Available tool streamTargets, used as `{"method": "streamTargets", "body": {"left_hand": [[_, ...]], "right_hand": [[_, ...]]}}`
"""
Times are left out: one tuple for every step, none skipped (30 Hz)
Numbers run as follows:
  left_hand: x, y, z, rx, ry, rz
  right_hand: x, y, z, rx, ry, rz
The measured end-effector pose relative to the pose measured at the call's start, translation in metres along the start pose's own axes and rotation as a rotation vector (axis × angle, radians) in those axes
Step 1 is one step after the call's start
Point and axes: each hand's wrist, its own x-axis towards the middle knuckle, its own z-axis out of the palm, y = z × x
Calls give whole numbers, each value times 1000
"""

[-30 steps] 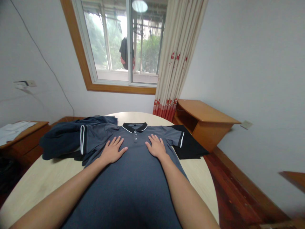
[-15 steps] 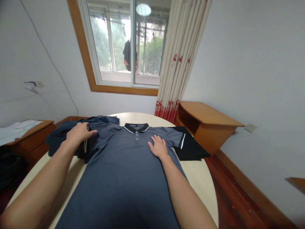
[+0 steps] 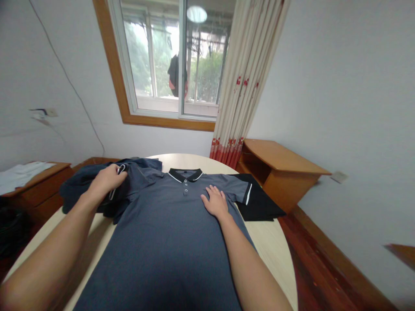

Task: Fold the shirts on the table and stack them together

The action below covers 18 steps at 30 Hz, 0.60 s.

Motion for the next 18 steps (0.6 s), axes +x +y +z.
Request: {"method": "streamTargets", "body": {"left_hand": [[-3, 4, -1, -18, 15, 0], [-6, 8, -1, -33, 33, 8], [-9, 12, -1, -46, 56, 30], [-13, 17, -1, -62, 81, 72], [-17, 22, 0, -82, 96, 138], [-21, 27, 1, -104, 86, 224], [-24, 32, 3, -123, 43, 321], [-27, 36, 5, -137, -27, 409], [-29, 40, 8, -139, -109, 472], [-30, 42, 11, -123, -181, 500], [-30, 42, 15, -90, -228, 495], [-29, 42, 18, -47, -246, 466], [-28, 40, 22, 1, -238, 422], [-26, 38, 25, 46, -218, 374], [-24, 36, 28, 81, -197, 329], [-23, 33, 31, 102, -182, 290], [-21, 31, 35, 109, -174, 261], [-20, 30, 38, 107, -178, 245]], "right_hand": [[0, 0, 0, 2, 2, -2], [0, 1, 1, 5, 2, -3], [0, 1, 1, 8, 1, -4], [1, 1, 1, 9, 0, -4], [1, 1, 1, 9, 1, -6], [1, 1, 1, 9, 5, -10], [1, 1, 1, 8, 9, -14], [1, 2, 1, 7, 12, -17], [1, 2, 1, 7, 13, -17], [1, 2, 1, 7, 11, -16], [1, 2, 1, 7, 8, -13], [1, 2, 1, 7, 6, -10], [1, 2, 1, 8, 6, -9], [1, 2, 1, 10, 7, -10], [1, 2, 1, 11, 9, -12], [1, 2, 1, 13, 11, -13], [1, 2, 1, 14, 12, -13], [1, 2, 1, 14, 14, -14]]}}
